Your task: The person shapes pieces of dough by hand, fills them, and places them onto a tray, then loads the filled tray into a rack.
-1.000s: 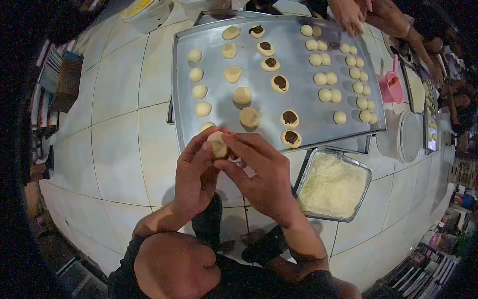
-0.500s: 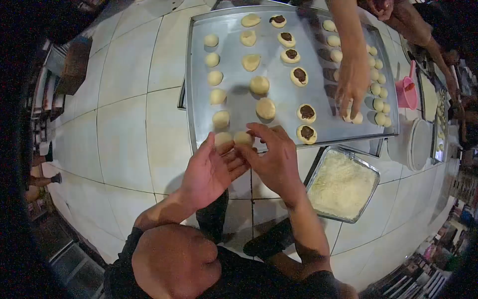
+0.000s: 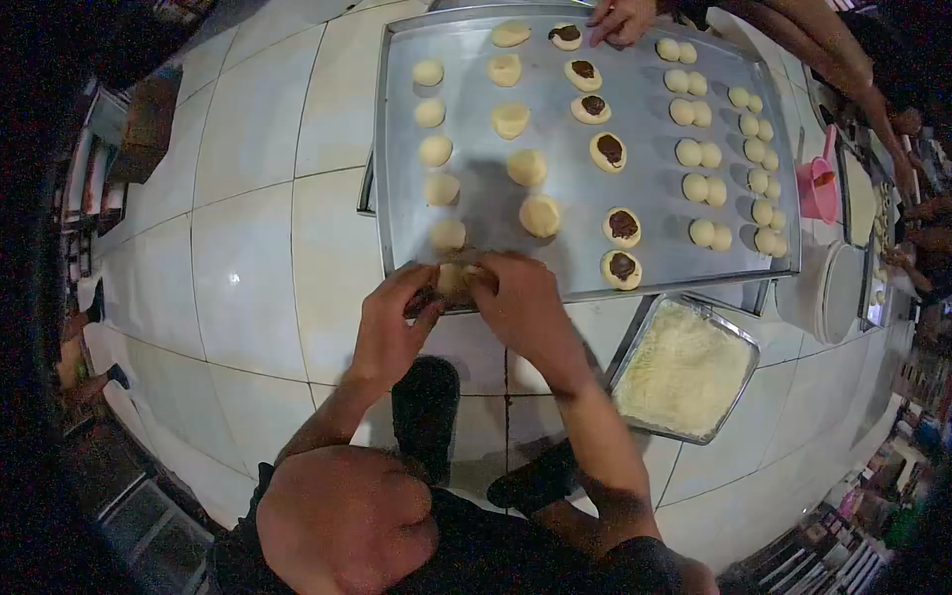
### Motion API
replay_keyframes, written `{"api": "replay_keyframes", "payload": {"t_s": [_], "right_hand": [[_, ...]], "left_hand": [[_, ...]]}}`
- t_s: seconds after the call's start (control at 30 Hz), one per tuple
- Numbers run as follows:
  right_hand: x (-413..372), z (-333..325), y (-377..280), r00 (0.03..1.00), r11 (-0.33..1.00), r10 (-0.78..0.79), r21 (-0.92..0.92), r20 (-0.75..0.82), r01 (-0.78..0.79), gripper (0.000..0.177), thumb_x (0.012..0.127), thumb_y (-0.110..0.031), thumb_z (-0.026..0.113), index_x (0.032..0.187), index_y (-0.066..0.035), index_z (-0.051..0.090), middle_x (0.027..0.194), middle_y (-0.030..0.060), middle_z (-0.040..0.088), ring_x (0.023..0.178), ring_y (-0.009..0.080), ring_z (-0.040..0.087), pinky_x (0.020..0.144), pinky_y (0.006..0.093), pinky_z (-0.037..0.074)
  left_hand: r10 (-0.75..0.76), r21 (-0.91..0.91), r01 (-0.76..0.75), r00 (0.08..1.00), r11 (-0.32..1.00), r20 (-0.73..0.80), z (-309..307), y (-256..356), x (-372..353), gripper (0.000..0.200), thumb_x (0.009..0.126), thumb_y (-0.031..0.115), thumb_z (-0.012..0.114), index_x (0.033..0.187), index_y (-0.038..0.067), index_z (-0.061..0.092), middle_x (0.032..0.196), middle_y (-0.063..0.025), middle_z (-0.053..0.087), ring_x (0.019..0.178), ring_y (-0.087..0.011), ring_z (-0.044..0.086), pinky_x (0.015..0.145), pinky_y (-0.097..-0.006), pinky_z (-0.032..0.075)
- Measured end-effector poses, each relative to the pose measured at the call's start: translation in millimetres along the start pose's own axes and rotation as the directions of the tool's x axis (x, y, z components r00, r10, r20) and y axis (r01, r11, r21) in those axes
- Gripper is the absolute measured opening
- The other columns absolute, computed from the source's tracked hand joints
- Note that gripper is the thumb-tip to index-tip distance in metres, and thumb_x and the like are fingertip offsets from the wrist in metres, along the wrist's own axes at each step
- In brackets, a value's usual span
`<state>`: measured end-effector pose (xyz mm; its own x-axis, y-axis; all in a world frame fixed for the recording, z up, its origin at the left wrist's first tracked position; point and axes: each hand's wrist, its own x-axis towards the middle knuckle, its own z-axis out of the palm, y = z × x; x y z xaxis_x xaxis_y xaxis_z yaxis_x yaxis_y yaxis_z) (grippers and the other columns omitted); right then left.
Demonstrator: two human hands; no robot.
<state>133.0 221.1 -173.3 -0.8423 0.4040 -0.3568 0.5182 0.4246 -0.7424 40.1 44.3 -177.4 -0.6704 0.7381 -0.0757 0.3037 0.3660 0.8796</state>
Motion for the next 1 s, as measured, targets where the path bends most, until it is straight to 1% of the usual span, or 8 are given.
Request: {"api": "replay_keyframes", "payload": {"t_s": [0.13, 0.3, 0.33, 0.5, 0.67, 0.7, 0.8, 1.0], "right_hand": [[-2, 20, 10, 0.929, 0.943, -0.301, -0.214, -0.216, 0.256, 0.027, 0.092, -0.014, 0.066, 0.116, -0.003, 0.07, 0.088, 0.0133, 0.07, 0.071, 0.0238, 0.062, 0.07, 0.0344, 0.05], [-3, -21, 3, 0.901, 0.992, 0.012, 0.12, -0.433, 0.044, 0.022, 0.091, -0.012, 0.062, 0.107, 0.002, 0.068, 0.092, 0.0161, 0.067, 0.08, 0.0361, 0.063, 0.073, 0.0442, 0.051], [3, -36, 9, 0.893, 1.0, 0.002, 0.026, -0.45, 0.011, 0.021, 0.09, -0.01, 0.062, 0.107, 0.002, 0.068, 0.092, 0.0162, 0.067, 0.079, 0.0354, 0.063, 0.074, 0.0434, 0.051], [40, -31, 51, 0.857, 0.97, -0.217, -0.204, -0.468, 0.135, 0.022, 0.087, -0.003, 0.062, 0.108, 0.0, 0.068, 0.09, 0.0158, 0.069, 0.077, 0.0343, 0.062, 0.073, 0.0426, 0.05], [28, -13, 43, 0.897, 0.991, -0.124, 0.0, -0.424, 0.137, 0.02, 0.089, 0.001, 0.063, 0.108, -0.001, 0.067, 0.089, 0.0127, 0.07, 0.076, 0.0274, 0.062, 0.072, 0.0378, 0.051], [22, -16, 36, 0.912, 0.972, -0.062, 0.184, -0.406, 0.148, 0.019, 0.09, 0.001, 0.063, 0.108, -0.001, 0.067, 0.09, 0.0117, 0.07, 0.076, 0.025, 0.062, 0.072, 0.0362, 0.051], [3, -28, 9, 0.955, 0.726, 0.091, 0.675, -0.283, 0.131, 0.015, 0.092, 0.002, 0.064, 0.107, -0.001, 0.066, 0.091, 0.0088, 0.069, 0.077, 0.0181, 0.062, 0.071, 0.0313, 0.051], [-13, -24, -7, 0.972, 0.593, 0.032, 0.787, -0.234, 0.17, 0.012, 0.094, 0.002, 0.065, 0.105, 0.0, 0.066, 0.094, 0.0062, 0.069, 0.079, 0.0118, 0.06, 0.073, 0.0264, 0.051]], "left_hand": [[-0.078, -0.013, 0.079, 0.996, 0.997, 0.034, 0, -5, 0, 0.036, 0.085, -0.006, 0.07, 0.121, -0.002, 0.067, 0.12, -0.0123, 0.064, 0.089, -0.019, 0.064, 0.08, -0.0281, 0.054], [-0.101, 0.054, 0.104, 0.994, 0.993, -0.043, 0, 1, -5, 0.035, 0.085, 0.0, 0.072, 0.12, -0.001, 0.068, 0.122, -0.0124, 0.063, 0.092, -0.0193, 0.065, 0.082, -0.0297, 0.053], [-0.098, 0.053, 0.1, 0.994, 0.994, -0.043, 1, 2, -3, 0.035, 0.085, 0.0, 0.072, 0.12, -0.001, 0.068, 0.122, -0.0124, 0.063, 0.092, -0.0193, 0.065, 0.082, -0.0297, 0.053], [0.29, 0.26, -0.272, 0.956, 0.926, -0.033, 8, 12, 10, 0.034, 0.086, 0.005, 0.073, 0.119, 0.0, 0.069, 0.129, -0.0126, 0.061, 0.097, -0.0198, 0.065, 0.086, -0.0318, 0.053], [0.251, -0.075, -0.254, 0.967, 0.964, -0.05, 9, 20, 16, 0.029, 0.093, 0.005, 0.068, 0.122, 0.002, 0.067, 0.118, -0.0079, 0.065, 0.094, -0.0212, 0.064, 0.081, -0.0307, 0.053], [0.132, -0.286, -0.154, 0.987, 0.946, -0.096, 14, 23, 21, 0.029, 0.095, 0.006, 0.066, 0.123, 0.001, 0.067, 0.119, -0.0088, 0.066, 0.097, -0.0206, 0.064, 0.085, -0.0307, 0.053], [-0.241, -0.815, 0.086, 0.968, 0.573, -0.067, 25, 31, 32, 0.028, 0.1, 0.008, 0.062, 0.127, -0.001, 0.065, 0.123, -0.0115, 0.068, 0.105, -0.0188, 0.065, 0.095, -0.0308, 0.054], [-0.214, -0.944, 0.312, 0.934, 0.105, 0.285, 26, 20, 26, 0.031, 0.105, 0.01, 0.056, 0.133, -0.003, 0.059, 0.118, -0.0134, 0.069, 0.102, -0.0179, 0.067, 0.096, -0.0287, 0.055]]}}
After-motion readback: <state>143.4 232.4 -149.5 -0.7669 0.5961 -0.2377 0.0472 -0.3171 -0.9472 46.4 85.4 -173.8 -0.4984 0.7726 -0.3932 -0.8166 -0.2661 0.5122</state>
